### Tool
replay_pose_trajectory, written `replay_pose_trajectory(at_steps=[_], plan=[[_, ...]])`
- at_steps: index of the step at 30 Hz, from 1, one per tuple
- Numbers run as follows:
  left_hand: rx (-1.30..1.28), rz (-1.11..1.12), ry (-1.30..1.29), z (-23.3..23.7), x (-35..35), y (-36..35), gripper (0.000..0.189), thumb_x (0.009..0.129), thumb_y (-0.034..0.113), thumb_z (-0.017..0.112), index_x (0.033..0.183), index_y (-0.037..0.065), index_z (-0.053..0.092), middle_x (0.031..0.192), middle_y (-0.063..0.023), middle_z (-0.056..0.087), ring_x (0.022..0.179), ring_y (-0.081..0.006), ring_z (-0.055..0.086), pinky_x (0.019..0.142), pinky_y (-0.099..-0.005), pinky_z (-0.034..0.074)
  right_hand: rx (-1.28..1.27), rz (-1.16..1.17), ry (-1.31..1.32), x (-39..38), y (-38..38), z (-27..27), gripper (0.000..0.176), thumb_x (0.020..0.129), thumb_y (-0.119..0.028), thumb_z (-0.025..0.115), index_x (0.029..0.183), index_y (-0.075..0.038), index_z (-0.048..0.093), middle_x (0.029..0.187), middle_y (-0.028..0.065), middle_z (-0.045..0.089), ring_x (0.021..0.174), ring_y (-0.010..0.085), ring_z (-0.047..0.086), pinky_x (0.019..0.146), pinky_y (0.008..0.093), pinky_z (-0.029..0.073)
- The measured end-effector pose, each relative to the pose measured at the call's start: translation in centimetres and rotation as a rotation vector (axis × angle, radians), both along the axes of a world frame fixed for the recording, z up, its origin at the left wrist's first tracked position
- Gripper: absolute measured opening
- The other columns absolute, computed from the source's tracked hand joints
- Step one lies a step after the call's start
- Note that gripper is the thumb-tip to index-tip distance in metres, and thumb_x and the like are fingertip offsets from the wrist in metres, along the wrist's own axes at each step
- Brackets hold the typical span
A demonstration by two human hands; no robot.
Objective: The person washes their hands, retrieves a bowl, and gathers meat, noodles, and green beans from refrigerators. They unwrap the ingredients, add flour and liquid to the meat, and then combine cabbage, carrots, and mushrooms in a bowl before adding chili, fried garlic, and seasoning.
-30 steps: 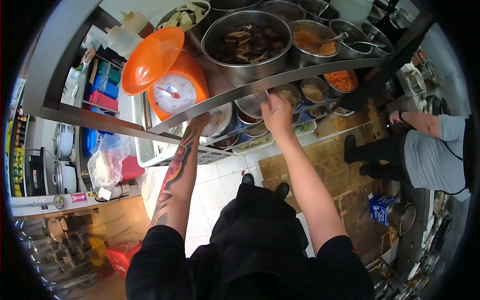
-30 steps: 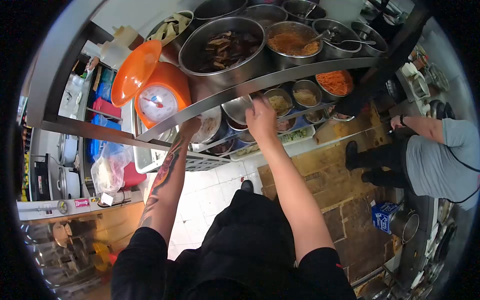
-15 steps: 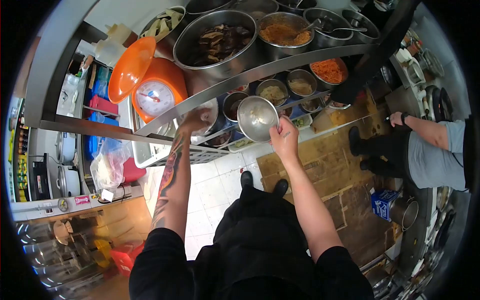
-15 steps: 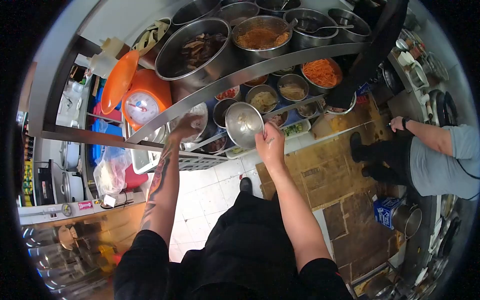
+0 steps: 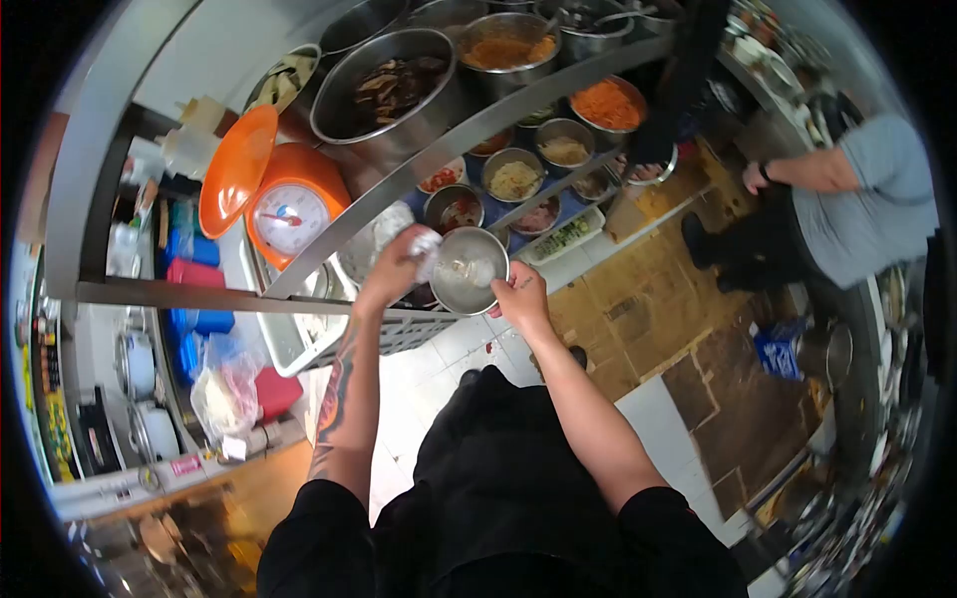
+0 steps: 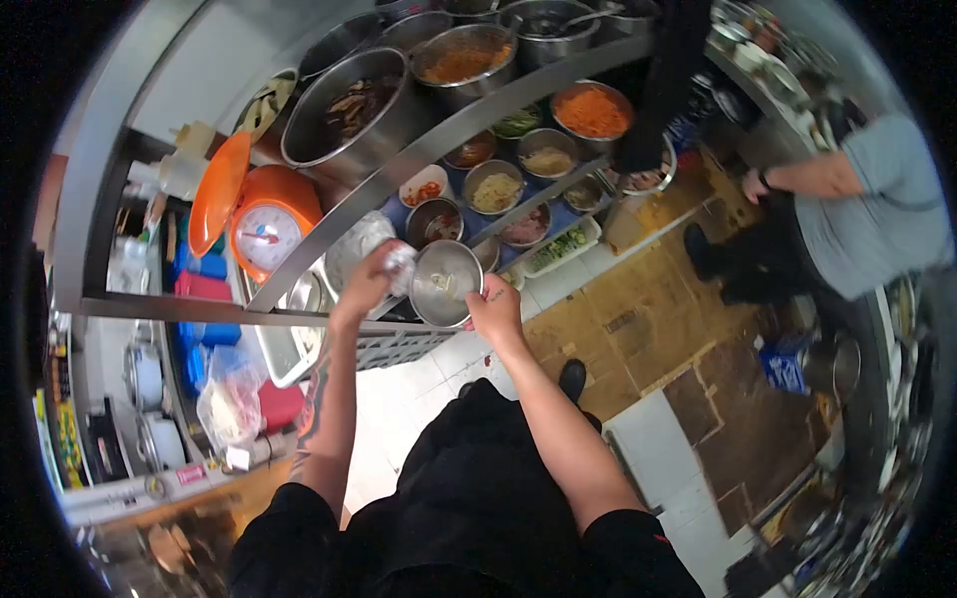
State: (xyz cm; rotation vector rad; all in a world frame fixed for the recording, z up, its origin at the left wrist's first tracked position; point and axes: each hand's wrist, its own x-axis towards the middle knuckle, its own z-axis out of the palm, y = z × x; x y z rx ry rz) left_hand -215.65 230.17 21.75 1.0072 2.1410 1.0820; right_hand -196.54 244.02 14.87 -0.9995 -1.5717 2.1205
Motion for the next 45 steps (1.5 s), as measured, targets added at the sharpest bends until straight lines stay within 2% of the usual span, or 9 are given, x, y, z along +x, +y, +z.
replay_pose_trajectory(at_steps=[7, 9, 15, 20, 24, 29, 31, 35, 45], plan=[[0.143, -0.636, 0.367, -4.1, 6.6, 0.8, 0.065, 0.08, 0.003, 0.071, 0.141, 0.019, 0.054, 0.138, -0.0221, 0.05, 0.128, -0.0411, 0.049, 0.107, -0.0431, 0.041, 0.08, -0.486, -0.039, 4.7, -7.8, -1.0, 0.003, 0.087, -0.001, 0.056, 0.086, 0.002, 0.059, 0.066, 0.0078, 0.061, 0.047, 0.0173, 0.062, 0.04, 0.0316, 0.052], [0.152, -0.907, 0.496, -5.2, 9.0, -1.3, 0.065, 0.076, 0.003, 0.073, 0.137, 0.015, 0.055, 0.133, -0.0256, 0.051, 0.125, -0.0443, 0.05, 0.103, -0.0461, 0.045, 0.004, -0.639, 0.164, 6.9, -12.2, -3.0, 0.003, 0.087, -0.001, 0.056, 0.086, 0.0, 0.058, 0.066, 0.0081, 0.061, 0.046, 0.0169, 0.061, 0.038, 0.0319, 0.051], [0.12, -1.306, 0.443, -8.6, 17.6, -9.6, 0.049, 0.073, 0.003, 0.068, 0.119, 0.008, 0.055, 0.116, -0.0241, 0.055, 0.108, -0.0486, 0.055, 0.09, -0.0524, 0.047, 0.001, -1.062, -0.075, 13.2, -29.2, -3.0, 0.017, 0.085, -0.001, 0.058, 0.102, 0.0, 0.055, 0.072, 0.0104, 0.062, 0.045, 0.0195, 0.062, 0.038, 0.032, 0.053], [0.205, -1.613, 0.173, -3.8, 25.4, -18.3, 0.05, 0.074, 0.006, 0.069, 0.123, 0.007, 0.058, 0.118, -0.0231, 0.056, 0.111, -0.0464, 0.054, 0.094, -0.0503, 0.046, -0.084, -1.15, -0.065, 21.0, -43.0, 2.9, 0.054, 0.081, 0.001, 0.056, 0.133, -0.003, 0.042, 0.113, 0.0197, 0.06, 0.068, 0.0257, 0.071, 0.046, 0.035, 0.06], [0.35, -1.89, 0.404, 1.9, 34.2, -29.9, 0.054, 0.073, 0.008, 0.072, 0.125, 0.011, 0.06, 0.126, -0.0211, 0.054, 0.116, -0.0442, 0.053, 0.095, -0.0493, 0.047, -0.141, -1.315, 0.304, 27.7, -57.5, 5.9, 0.081, 0.08, 0.0, 0.053, 0.155, -0.011, 0.025, 0.118, 0.0162, 0.061, 0.067, 0.0244, 0.07, 0.053, 0.0337, 0.062], [0.376, -2.057, 0.472, 1.9, 46.3, -43.9, 0.048, 0.069, 0.008, 0.077, 0.115, 0.014, 0.063, 0.116, -0.021, 0.052, 0.109, -0.0447, 0.054, 0.088, -0.0505, 0.047, -0.12, -1.51, 0.391, 34.4, -73.0, 5.9, 0.08, 0.082, 0.002, 0.052, 0.155, -0.013, 0.025, 0.123, 0.0139, 0.058, 0.08, 0.0233, 0.07, 0.055, 0.0324, 0.063], [0.448, -2.097, 0.437, 0.5, 52.2, -50.4, 0.045, 0.069, 0.006, 0.076, 0.112, 0.012, 0.063, 0.113, -0.02, 0.053, 0.106, -0.0433, 0.055, 0.085, -0.0497, 0.047, 0.055, -1.737, 0.364, 37.8, -80.1, 5.8, 0.079, 0.083, 0.0, 0.055, 0.155, -0.02, 0.028, 0.11, 0.014, 0.065, 0.07, 0.021, 0.07, 0.05, 0.034, 0.061], [0.338, -2.31, -0.07, -5.7, 64.7, -62.3, 0.039, 0.072, 0.002, 0.072, 0.11, 0.007, 0.065, 0.116, -0.0202, 0.059, 0.113, -0.0419, 0.056, 0.093, -0.0473, 0.048, -0.006, -1.997, 0.225, 46.1, -92.7, 3.5, 0.078, 0.085, 0.005, 0.05, 0.155, -0.021, 0.029, 0.125, 0.0157, 0.058, 0.073, 0.0238, 0.07, 0.051, 0.0317, 0.061], [0.204, -2.478, 0.017, -20.6, 87.4, -76.0, 0.049, 0.078, -0.002, 0.061, 0.125, 0.01, 0.064, 0.137, -0.0214, 0.054, 0.123, -0.0416, 0.054, 0.1, -0.046, 0.048, -0.271, -2.398, 0.217, 67.0, -103.8, -12.2, 0.071, 0.086, 0.009, 0.043, 0.152, -0.015, 0.03, 0.123, 0.0171, 0.059, 0.089, 0.0254, 0.069, 0.059, 0.0344, 0.065]])
